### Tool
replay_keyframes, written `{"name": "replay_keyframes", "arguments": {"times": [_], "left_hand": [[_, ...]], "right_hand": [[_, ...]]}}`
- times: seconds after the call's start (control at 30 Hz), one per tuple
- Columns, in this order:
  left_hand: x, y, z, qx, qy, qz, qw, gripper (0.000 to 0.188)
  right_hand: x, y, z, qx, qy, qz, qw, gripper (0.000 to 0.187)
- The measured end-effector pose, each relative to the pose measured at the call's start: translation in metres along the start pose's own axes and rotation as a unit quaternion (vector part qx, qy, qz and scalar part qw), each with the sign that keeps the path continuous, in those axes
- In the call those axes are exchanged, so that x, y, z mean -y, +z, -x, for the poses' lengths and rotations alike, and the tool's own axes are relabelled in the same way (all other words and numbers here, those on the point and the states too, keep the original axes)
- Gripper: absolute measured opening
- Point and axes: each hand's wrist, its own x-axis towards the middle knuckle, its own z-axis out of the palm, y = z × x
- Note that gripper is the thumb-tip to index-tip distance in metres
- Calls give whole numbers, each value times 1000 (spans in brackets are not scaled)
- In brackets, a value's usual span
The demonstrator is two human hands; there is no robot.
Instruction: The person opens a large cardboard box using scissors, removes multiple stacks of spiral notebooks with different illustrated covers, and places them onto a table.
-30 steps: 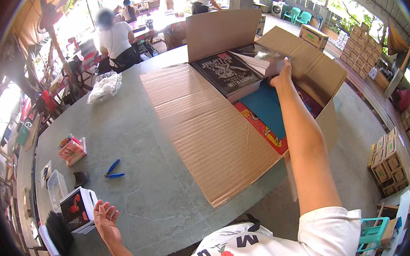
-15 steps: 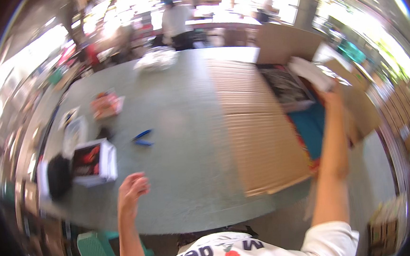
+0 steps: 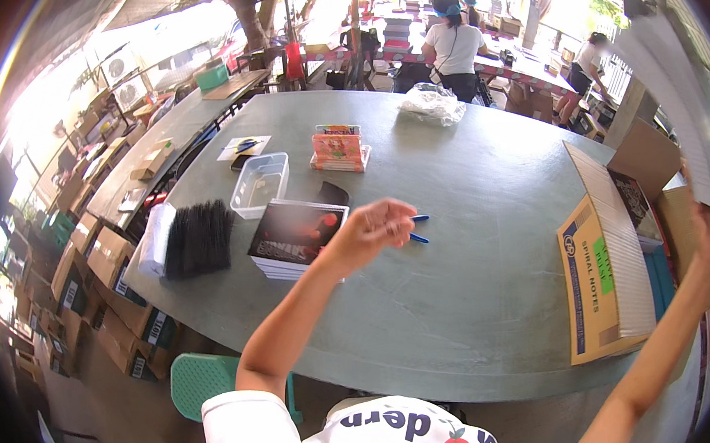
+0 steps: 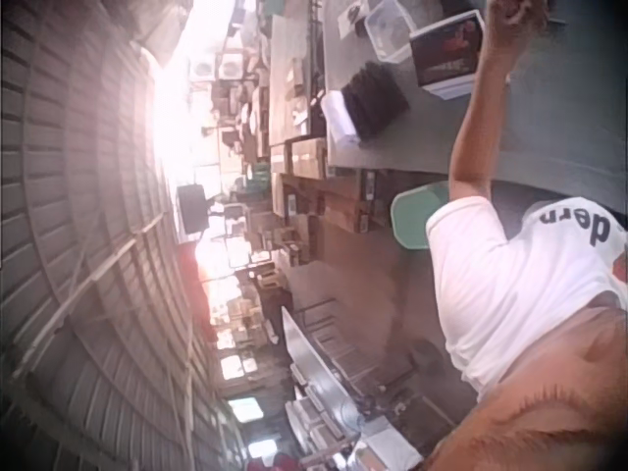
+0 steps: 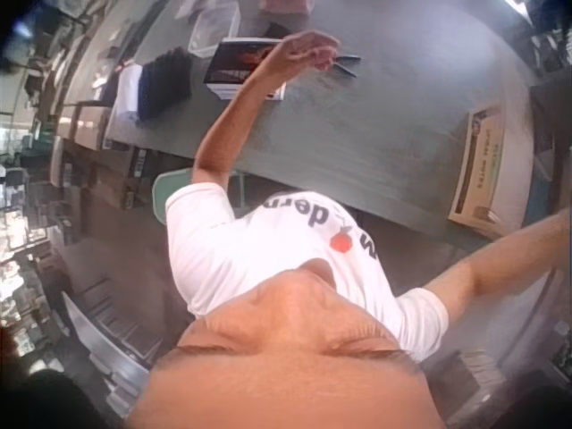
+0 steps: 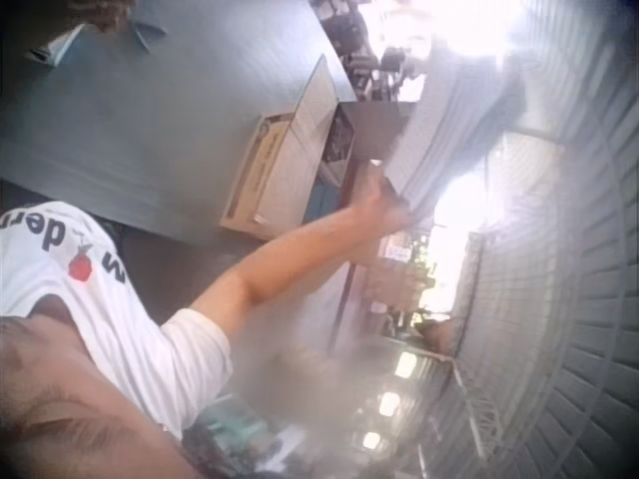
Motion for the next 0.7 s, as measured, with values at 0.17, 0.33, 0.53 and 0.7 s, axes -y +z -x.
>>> {"name": "replay_keyframes", "arguments": {"times": [0.17,0.33,0.53,0.7], "left_hand": [[-39,-92,-9,-12,-106,302,947,63],[-52,-165,9,-106,-34,388,915,69],[14,-259,74,-253,-158,226,927,56],[40,-264,99,-239,-207,-42,948,82]], "right_hand": [[-233,105,8,18,117,-102,988,30],[-400,190,32,-64,373,29,925,12],[-520,204,38,15,550,-83,831,22],[-551,193,48,69,568,177,801,46]]}}
